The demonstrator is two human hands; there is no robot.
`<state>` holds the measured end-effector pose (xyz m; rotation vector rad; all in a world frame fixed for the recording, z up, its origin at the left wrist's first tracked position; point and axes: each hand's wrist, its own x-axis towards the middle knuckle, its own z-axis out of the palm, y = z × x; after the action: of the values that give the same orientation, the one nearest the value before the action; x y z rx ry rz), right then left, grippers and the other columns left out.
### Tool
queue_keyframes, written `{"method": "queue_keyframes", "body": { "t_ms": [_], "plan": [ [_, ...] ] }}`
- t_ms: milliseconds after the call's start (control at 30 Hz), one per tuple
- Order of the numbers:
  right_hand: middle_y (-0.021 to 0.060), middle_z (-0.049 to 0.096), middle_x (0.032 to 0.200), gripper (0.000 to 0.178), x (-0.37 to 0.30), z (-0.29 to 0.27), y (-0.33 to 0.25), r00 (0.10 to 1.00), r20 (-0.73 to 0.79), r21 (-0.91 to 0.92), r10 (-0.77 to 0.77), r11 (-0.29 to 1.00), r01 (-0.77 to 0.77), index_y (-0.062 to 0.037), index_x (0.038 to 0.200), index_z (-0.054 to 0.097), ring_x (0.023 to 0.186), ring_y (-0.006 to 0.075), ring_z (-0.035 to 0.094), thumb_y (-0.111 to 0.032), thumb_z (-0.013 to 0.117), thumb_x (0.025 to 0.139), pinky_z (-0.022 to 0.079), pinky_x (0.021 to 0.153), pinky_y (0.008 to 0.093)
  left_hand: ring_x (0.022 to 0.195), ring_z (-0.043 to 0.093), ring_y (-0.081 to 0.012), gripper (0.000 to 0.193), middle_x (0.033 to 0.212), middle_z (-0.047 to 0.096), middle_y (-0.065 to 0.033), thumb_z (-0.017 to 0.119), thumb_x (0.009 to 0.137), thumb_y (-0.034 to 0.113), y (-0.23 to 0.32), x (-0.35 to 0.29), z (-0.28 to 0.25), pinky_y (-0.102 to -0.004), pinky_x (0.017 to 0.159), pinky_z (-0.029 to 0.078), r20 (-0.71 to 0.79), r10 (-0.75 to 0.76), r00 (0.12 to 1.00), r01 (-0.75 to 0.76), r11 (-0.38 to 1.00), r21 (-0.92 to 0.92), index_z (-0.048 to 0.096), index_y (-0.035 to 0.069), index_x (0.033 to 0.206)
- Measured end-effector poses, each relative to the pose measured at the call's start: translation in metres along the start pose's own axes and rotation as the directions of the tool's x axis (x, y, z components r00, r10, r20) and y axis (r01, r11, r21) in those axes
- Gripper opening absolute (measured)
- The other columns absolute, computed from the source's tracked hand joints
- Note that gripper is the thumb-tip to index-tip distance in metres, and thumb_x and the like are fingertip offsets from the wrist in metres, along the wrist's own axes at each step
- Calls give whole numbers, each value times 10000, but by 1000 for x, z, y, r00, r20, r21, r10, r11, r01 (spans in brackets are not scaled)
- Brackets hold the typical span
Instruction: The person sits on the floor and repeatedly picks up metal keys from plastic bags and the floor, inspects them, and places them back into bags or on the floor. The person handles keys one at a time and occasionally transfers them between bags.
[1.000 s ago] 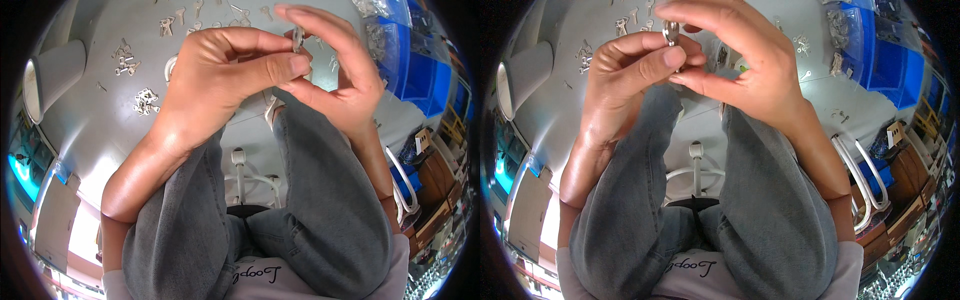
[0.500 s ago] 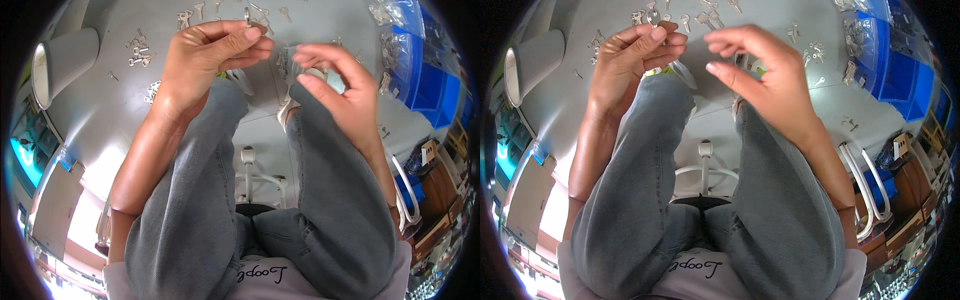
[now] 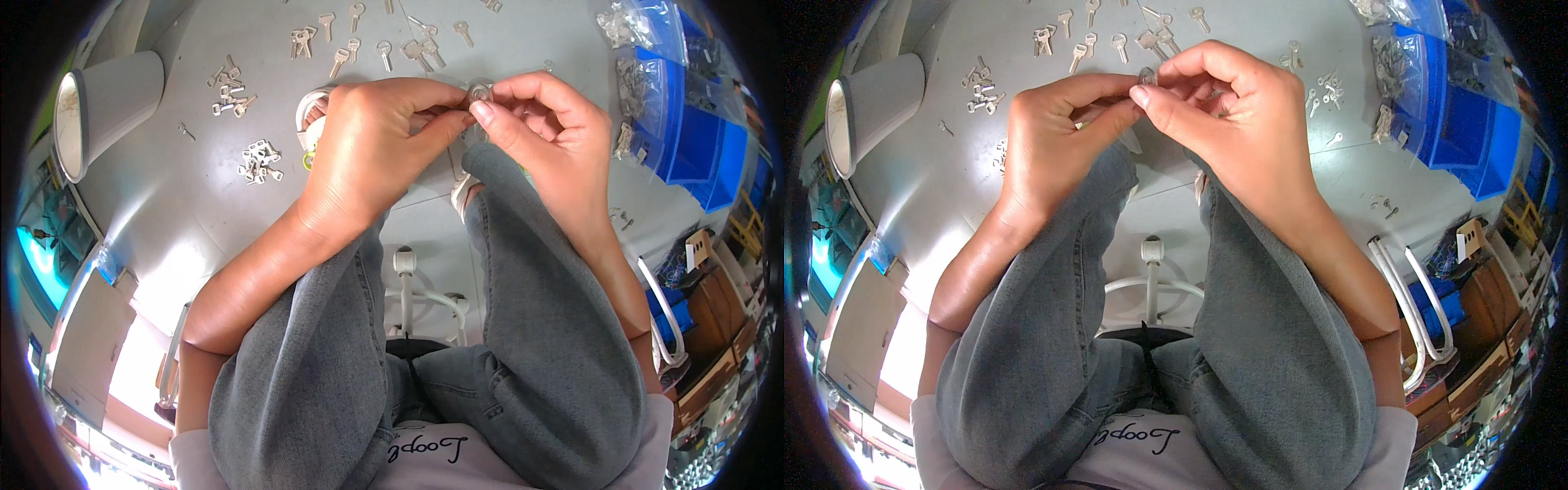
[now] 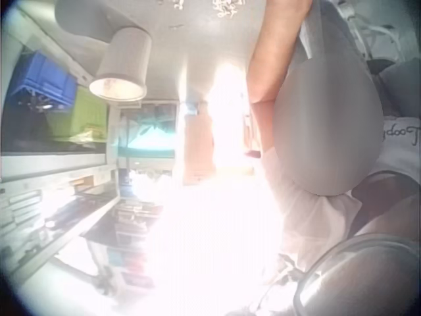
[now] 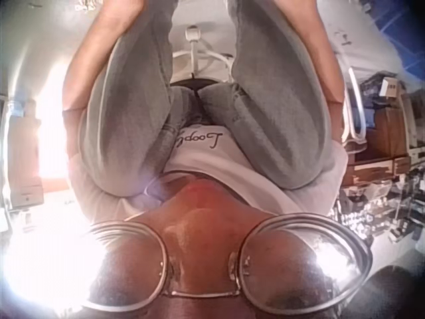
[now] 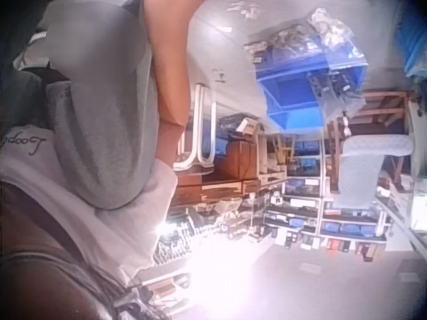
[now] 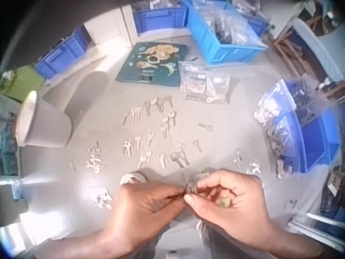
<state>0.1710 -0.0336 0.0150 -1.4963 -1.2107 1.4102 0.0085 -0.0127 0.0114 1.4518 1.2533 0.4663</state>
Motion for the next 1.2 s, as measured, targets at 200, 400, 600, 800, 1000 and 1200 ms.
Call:
{"method": "queue_keyframes", "body": {
  "t_ms": [200, 400, 600, 800, 1000, 1200],
  "plan": [
    [16, 586, 666, 76, 0, -8, -7, 996, 29, 131, 84, 987, -87, 6, 802, 599, 588, 28, 513, -60, 627, 776, 406, 521, 163, 725, 625, -150, 202, 768, 643, -92, 653, 778, 145, 7, 1, -2, -245, 658, 500, 23, 67, 998, -63, 990, -125, 639, -22, 892],
    [-1, 578, 687, 76, 16, -43, 2, 936, 346, 372, -59, 925, -79, -27, 811, 600, 602, 33, 505, -99, 612, 789, 375, 503, 156, 702, 644, -230, 387, 747, 627, -143, 579, 829, 303, 3, 4, -9, -336, 655, 541, 572, -41, 819, 513, 497, -700, 590, -67, 940],
    [4, 584, 732, 75, 22, -42, 10, 854, 504, 394, -128, 914, -96, -24, 822, 600, 691, 53, 541, -83, 625, 783, 422, 608, 185, 675, 644, -240, 386, 751, 631, -173, 624, 792, 302, 9, 5, -3, -352, 644, 544, 669, -41, 742, 620, 422, -662, 591, -68, 896],
    [13, 585, 787, 108, 27, -44, 18, 827, 533, 371, -179, 928, -38, -23, 860, 604, 756, 66, 550, -70, 642, 771, 436, 683, 202, 685, 648, -251, 342, 730, 635, -183, 653, 766, 272, 9, 2, -5, -343, 643, 542, 668, -37, 744, 581, 530, -618, 616, -55, 857],
    [83, 539, 1016, 468, 12, -37, 5, 930, 313, 180, -193, 973, 141, 0, 1077, 535, 773, 120, 487, -142, 701, 662, 408, 687, 254, 755, 640, -225, 318, 791, 643, -159, 649, 770, 249, 10, 3, -7, -348, 721, 519, 608, -152, 779, 593, 494, -636, 621, -50, 876],
    [86, 548, 1084, 560, -1, -19, -13, 911, 228, -228, -342, 891, 392, 6, 1112, 533, 874, 139, 526, 39, 707, 580, 445, 792, 272, 851, 620, -230, 315, 871, 633, -165, 644, 776, 243, 10, 1, -2, -322, 786, 485, 524, -211, 825, 552, 497, -669, 615, -46, 901]
  ]
}}
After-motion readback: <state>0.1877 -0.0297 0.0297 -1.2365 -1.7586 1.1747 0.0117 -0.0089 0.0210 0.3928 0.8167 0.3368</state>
